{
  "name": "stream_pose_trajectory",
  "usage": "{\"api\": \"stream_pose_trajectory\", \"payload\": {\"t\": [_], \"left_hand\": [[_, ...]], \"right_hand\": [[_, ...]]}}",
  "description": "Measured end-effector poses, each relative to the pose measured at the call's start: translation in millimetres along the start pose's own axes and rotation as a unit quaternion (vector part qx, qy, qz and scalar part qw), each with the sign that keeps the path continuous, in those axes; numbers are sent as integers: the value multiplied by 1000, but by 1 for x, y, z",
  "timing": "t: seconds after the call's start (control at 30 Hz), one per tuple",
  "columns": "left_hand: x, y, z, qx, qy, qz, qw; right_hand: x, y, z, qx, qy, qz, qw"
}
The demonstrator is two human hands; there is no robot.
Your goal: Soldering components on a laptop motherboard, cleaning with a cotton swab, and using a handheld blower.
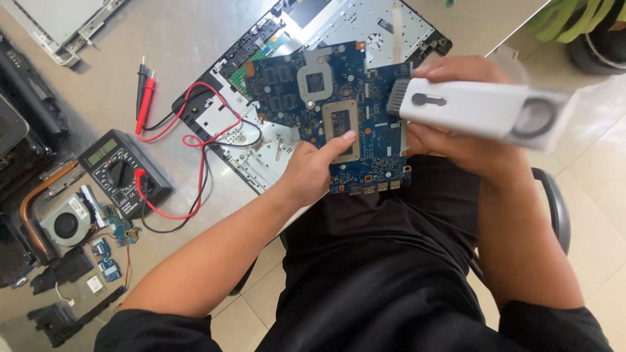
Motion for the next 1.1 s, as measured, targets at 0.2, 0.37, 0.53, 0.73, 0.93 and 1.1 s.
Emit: {"api": "stream_pose_trajectory", "payload": {"t": [0.2,0.37,0.53,0.73,0.93,1.1], "left_hand": [[2,4,3,-41,-76,-1,996],[-3,-4,-2,-22,52,38,998],[-9,-11,-1,-21,83,31,996],[-14,-14,-1,-46,128,5,991],[-11,-14,1,-25,135,23,990],[-14,-19,-1,-40,115,46,991]], "right_hand": [[9,-5,-1,-38,-217,-19,975],[13,-9,0,53,-154,-37,986],[11,0,-10,0,-218,-23,976],[8,-6,2,82,-179,42,979],[-3,-12,-9,34,-217,-8,975],[0,0,-2,27,-213,-36,976]]}}
Point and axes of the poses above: each hand's wrist, its own y-axis towards the middle knuckle, its own z-axis out of the palm, x = y × z, the point moved 5 cm from there along y, towards the middle knuckle, and after that the axes turned 2 degrees about -x, right-handed, at the moved point
